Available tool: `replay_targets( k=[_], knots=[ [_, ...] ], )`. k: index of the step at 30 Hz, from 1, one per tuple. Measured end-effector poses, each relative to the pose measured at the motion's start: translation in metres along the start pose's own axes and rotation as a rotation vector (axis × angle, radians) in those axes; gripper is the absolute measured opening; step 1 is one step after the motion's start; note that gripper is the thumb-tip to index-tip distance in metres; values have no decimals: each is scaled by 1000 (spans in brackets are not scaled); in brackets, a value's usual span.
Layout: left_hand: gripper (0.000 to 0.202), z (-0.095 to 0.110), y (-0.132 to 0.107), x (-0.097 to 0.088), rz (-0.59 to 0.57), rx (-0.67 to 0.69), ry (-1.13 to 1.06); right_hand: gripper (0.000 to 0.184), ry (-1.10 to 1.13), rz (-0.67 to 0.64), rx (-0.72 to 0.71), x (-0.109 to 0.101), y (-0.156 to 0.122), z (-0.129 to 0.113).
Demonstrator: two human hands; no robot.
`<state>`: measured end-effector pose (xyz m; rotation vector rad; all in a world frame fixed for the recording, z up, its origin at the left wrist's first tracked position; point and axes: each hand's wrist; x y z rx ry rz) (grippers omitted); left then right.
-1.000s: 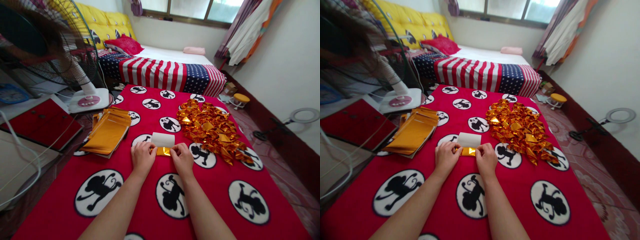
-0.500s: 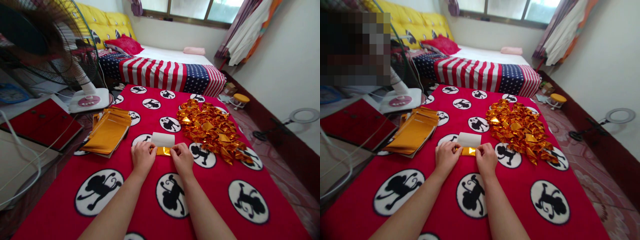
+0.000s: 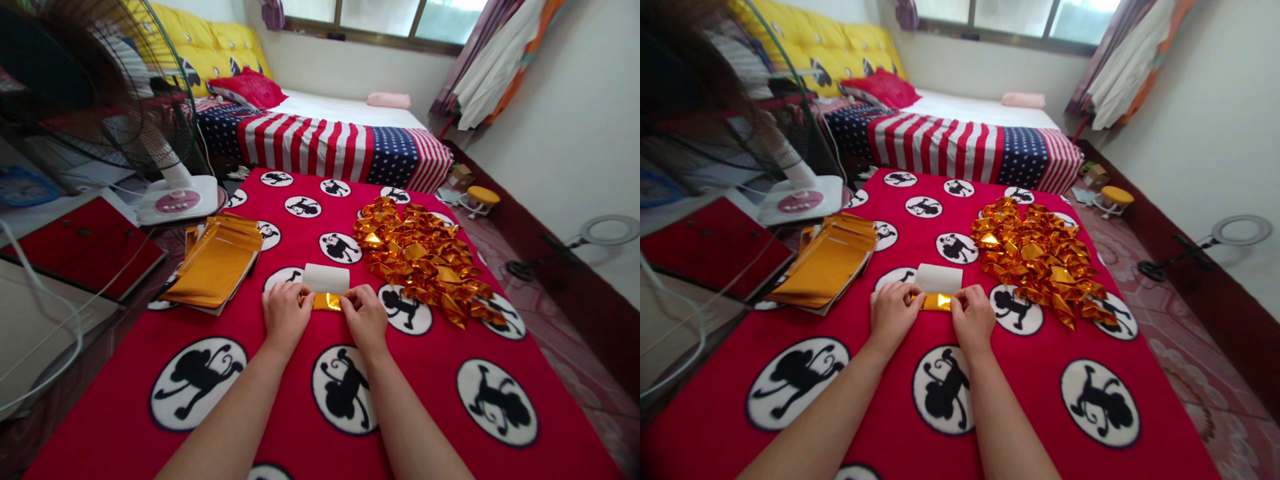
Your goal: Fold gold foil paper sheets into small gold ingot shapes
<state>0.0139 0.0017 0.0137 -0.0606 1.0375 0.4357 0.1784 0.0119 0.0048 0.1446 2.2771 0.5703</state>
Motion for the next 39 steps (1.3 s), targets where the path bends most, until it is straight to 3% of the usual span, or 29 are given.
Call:
replay_targets(
  k=[39],
  knots=[
    [6, -2, 1, 2, 14, 12, -20, 8, 37, -26, 8, -1, 0, 0]
  ],
)
Point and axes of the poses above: each hand's wrist, its own y-axis towards the middle knuckle, its own x-axis out of the palm, z = x × y, and after that the axes turned 12 degrees about -x, right-handed
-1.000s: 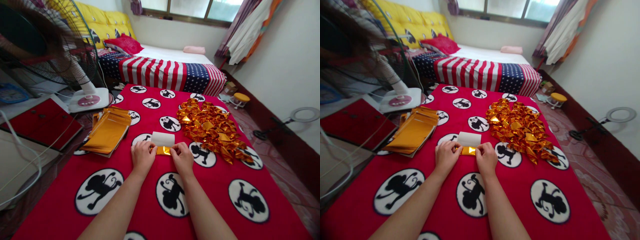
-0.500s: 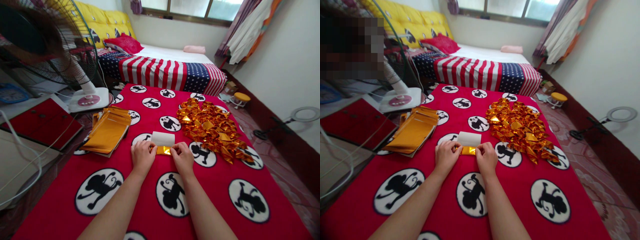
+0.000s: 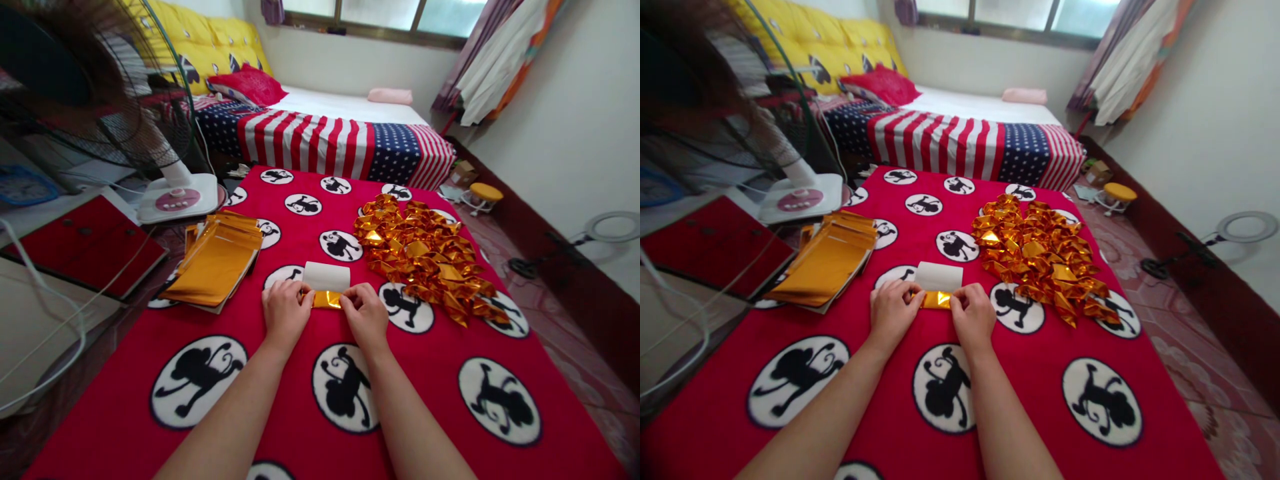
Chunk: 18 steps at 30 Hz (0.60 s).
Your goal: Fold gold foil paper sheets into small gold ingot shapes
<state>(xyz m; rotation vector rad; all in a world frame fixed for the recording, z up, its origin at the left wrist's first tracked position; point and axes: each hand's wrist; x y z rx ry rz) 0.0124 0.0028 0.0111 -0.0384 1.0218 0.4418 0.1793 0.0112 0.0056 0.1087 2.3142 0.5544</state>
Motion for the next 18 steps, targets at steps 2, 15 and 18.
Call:
replay_targets(
  k=[2, 15, 18],
  knots=[
    [5, 0, 0, 0, 3, 0, -5, 8, 0, 1, 0, 1, 0, 1],
    [10, -1, 1, 1, 0, -3, -17, 8, 1, -2, 9, 1, 0, 2],
    [10, -1, 1, 1, 1, -2, -14, 7, 5, 2, 7, 1, 0, 2]
  ],
)
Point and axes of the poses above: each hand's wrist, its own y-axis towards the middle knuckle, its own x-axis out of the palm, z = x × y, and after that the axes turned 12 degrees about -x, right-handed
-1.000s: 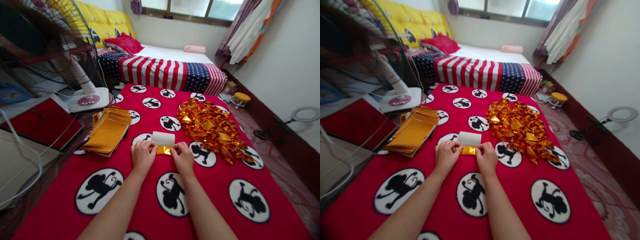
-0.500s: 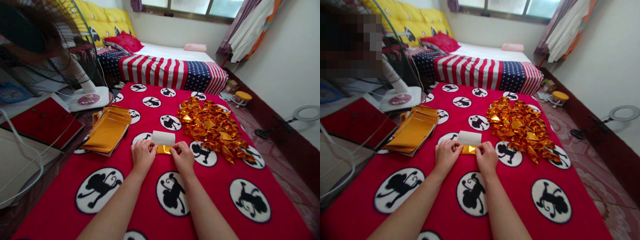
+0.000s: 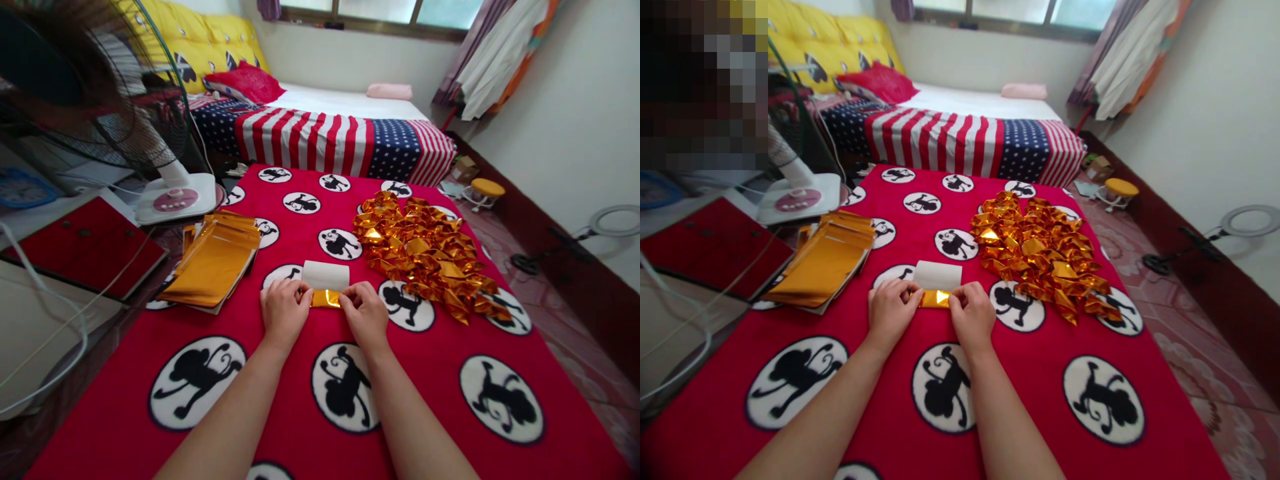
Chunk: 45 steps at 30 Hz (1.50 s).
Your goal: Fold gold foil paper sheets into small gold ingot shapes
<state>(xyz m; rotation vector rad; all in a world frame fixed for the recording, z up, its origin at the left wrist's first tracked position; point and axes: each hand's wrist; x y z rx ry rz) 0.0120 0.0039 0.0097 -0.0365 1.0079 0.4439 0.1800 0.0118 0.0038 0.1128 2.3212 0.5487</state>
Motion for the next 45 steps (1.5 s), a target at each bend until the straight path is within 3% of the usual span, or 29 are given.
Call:
replay_targets(
  k=[30, 39, 45],
  knots=[
    [17, 4, 0, -2, 5, 9, 43, 9, -15, 12, 2, -2, 0, 2],
    [20, 2, -1, -2, -3, 17, 68, 11, -146, 20, 19, -10, 1, 10],
    [19, 2, -1, -2, 9, 25, 66, 26, -265, -7, 60, -8, 3, -1]
  ],
)
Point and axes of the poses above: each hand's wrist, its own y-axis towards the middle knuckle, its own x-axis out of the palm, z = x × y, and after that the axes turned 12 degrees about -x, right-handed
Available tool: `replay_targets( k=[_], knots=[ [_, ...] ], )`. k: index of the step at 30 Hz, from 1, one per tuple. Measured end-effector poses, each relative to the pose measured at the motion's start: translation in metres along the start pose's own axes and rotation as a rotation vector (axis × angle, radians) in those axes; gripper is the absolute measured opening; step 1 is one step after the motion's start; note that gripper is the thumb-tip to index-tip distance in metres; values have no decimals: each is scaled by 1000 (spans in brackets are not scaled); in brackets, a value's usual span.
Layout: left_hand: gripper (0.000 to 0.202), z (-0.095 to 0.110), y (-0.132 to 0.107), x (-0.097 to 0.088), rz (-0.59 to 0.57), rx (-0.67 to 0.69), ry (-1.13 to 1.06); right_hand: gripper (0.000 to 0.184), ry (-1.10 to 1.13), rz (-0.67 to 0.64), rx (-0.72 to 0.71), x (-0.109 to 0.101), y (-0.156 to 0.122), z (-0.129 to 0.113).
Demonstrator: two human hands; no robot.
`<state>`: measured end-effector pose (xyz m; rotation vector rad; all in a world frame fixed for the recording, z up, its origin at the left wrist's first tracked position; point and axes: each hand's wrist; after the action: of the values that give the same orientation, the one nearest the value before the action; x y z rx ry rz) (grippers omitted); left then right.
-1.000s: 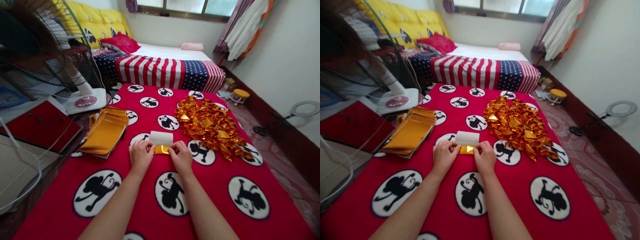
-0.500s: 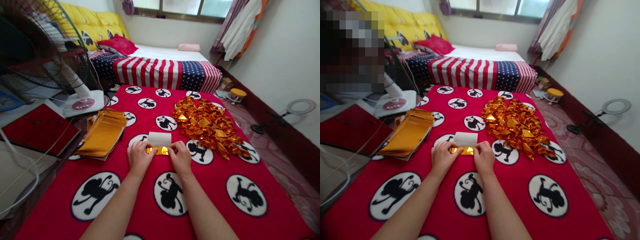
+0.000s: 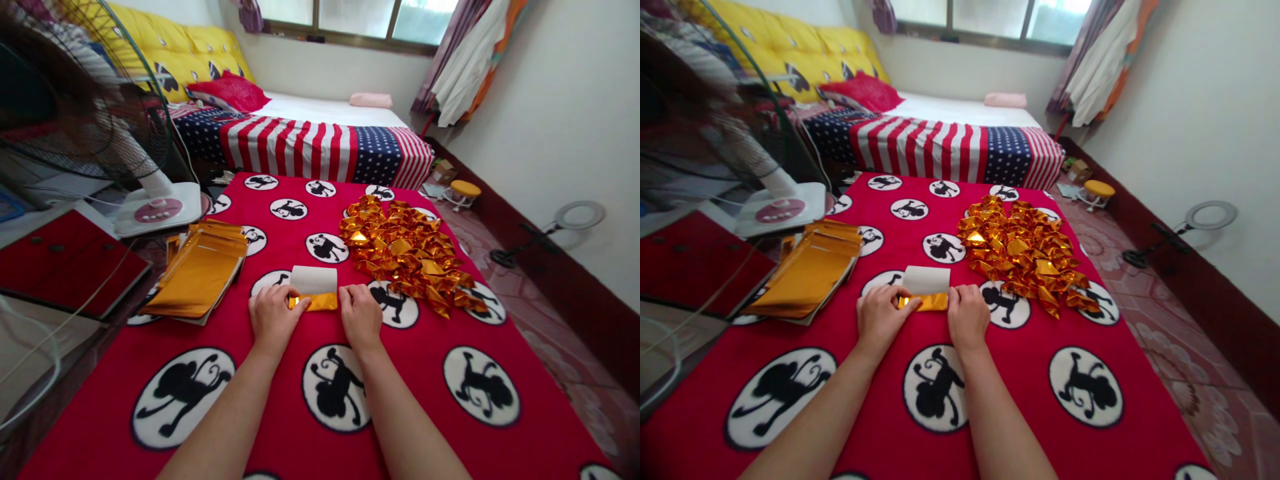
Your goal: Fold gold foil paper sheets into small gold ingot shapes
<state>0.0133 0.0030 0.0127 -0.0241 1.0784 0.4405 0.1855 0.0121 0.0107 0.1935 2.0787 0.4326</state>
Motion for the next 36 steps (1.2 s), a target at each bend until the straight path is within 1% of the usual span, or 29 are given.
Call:
replay_targets(
  k=[4, 7, 10, 12, 13, 15, 17, 19, 22, 26, 27, 30, 31, 33, 36],
  knots=[
    [18, 0, 1, 0, -3, 5, -10, 24, -7, -4, 20, 0, 2, -5],
    [18, -1, 1, 0, -7, 4, -15, 18, 10, -21, 45, 0, 4, -5],
    [17, -1, 1, -1, -17, 1, -32, 13, 81, -41, 88, 1, 5, -4],
    [19, -1, 0, -1, -22, -19, -65, 13, 228, -27, 122, 3, 5, -4],
    [24, -1, 0, -1, -20, -36, -91, 14, 344, -13, 138, 5, 4, -3],
    [37, -2, 1, 0, -2, -71, -169, 16, 614, 17, 159, 9, 4, -3],
    [50, -3, 2, 1, 13, -93, -277, 18, 819, 53, 164, 13, 3, -3],
    [54, -5, 3, 3, -8, -98, -377, 18, 915, 86, 165, 15, 3, -1],
    [49, -8, 5, 7, -84, -87, -475, 19, 985, 129, 177, 15, 3, 0],
    [62, -12, 8, 12, -71, -123, -651, 22, 1051, 151, 176, 12, 2, 1],
    [60, -12, 8, 12, -97, -121, -677, 22, 1061, 156, 176, 11, 2, 0],
    [37, -11, 8, 9, -267, -91, -702, 23, 1063, 163, 183, 10, 1, 0],
    [32, -10, 8, 8, -308, -87, -715, 23, 1059, 156, 185, 10, 1, -1],
    [27, -8, 7, 6, -325, -97, -774, 23, 1072, 128, 190, 10, 2, -1],
    [27, -6, 6, 5, -292, -128, -865, 24, 1126, 78, 178, 10, 2, -3]
  ],
)
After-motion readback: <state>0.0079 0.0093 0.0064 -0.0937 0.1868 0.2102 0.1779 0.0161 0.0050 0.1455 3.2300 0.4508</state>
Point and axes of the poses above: each hand's wrist, its own y-axis towards the middle knuckle, its own x-axis out of the palm, z = x × y, and after that the axes turned 12 degrees about -x, right-handed
